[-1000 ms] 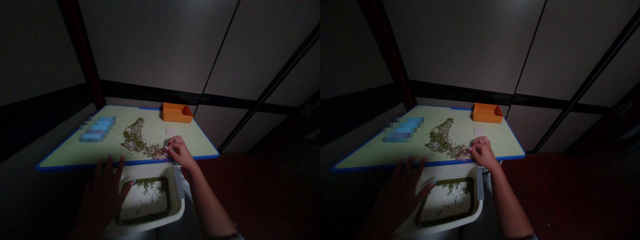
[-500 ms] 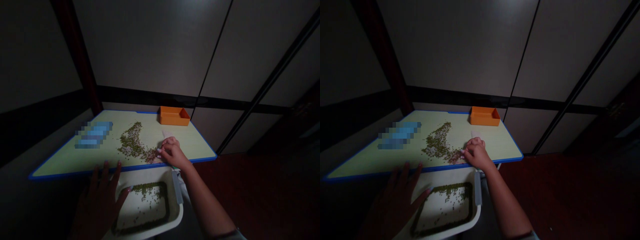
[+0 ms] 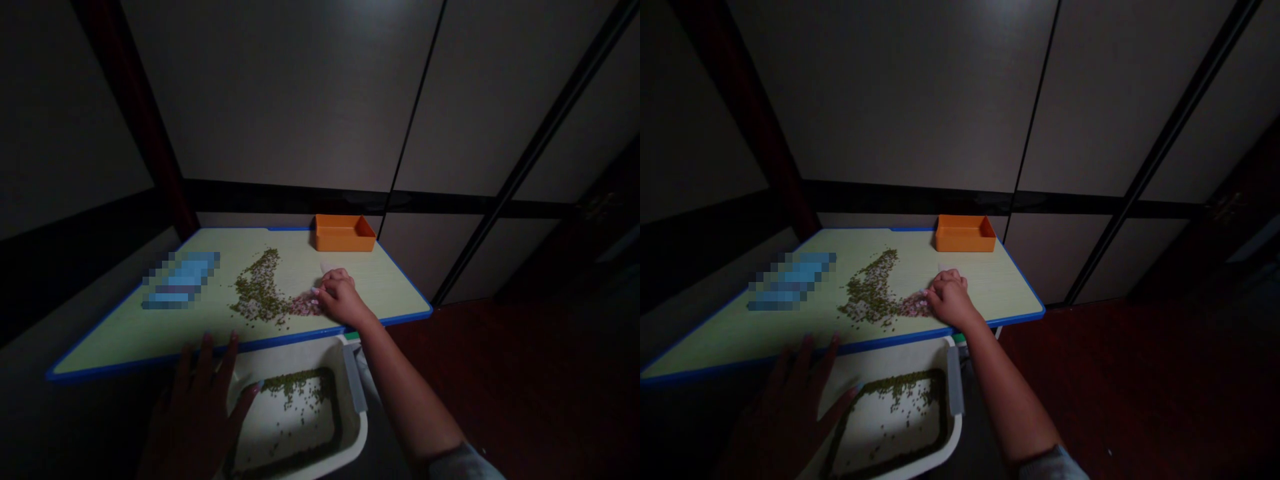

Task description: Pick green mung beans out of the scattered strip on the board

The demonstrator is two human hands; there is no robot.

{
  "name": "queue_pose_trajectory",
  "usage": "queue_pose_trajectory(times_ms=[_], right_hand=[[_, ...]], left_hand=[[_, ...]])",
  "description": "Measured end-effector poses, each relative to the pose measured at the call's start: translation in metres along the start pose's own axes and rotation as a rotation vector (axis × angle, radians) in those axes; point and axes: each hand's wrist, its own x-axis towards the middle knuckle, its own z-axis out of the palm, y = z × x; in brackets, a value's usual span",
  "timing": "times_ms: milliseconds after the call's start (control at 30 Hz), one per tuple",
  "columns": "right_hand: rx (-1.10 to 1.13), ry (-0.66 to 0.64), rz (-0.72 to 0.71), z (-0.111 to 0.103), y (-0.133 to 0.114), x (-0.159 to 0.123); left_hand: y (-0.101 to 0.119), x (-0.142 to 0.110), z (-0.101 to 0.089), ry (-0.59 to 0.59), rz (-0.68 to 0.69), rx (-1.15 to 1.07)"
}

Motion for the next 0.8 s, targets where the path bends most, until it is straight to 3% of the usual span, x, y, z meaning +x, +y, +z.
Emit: queue_pose_trajectory(times_ms=[233, 433, 667, 800], right_hand=[[0.022, 0.098, 0.092, -0.009, 0.014, 0.001], [0.05, 0.018, -0.032, -0.004, 0.011, 0.0], [0.032, 0.063, 0.092, -0.002, 0.011, 0.0], [0.051, 0.035, 0.071, -0.001, 0.009, 0.0]], left_hand=[[0.0, 0.0, 0.0, -0.003, -0.009, 0.009], [0.0, -0.001, -0.005, -0.008, 0.024, 0.02], [-0.005, 0.002, 0.002, 0.017, 0.005, -0.024], [-0.006, 0.003, 0.002, -0.01, 0.037, -0.057]])
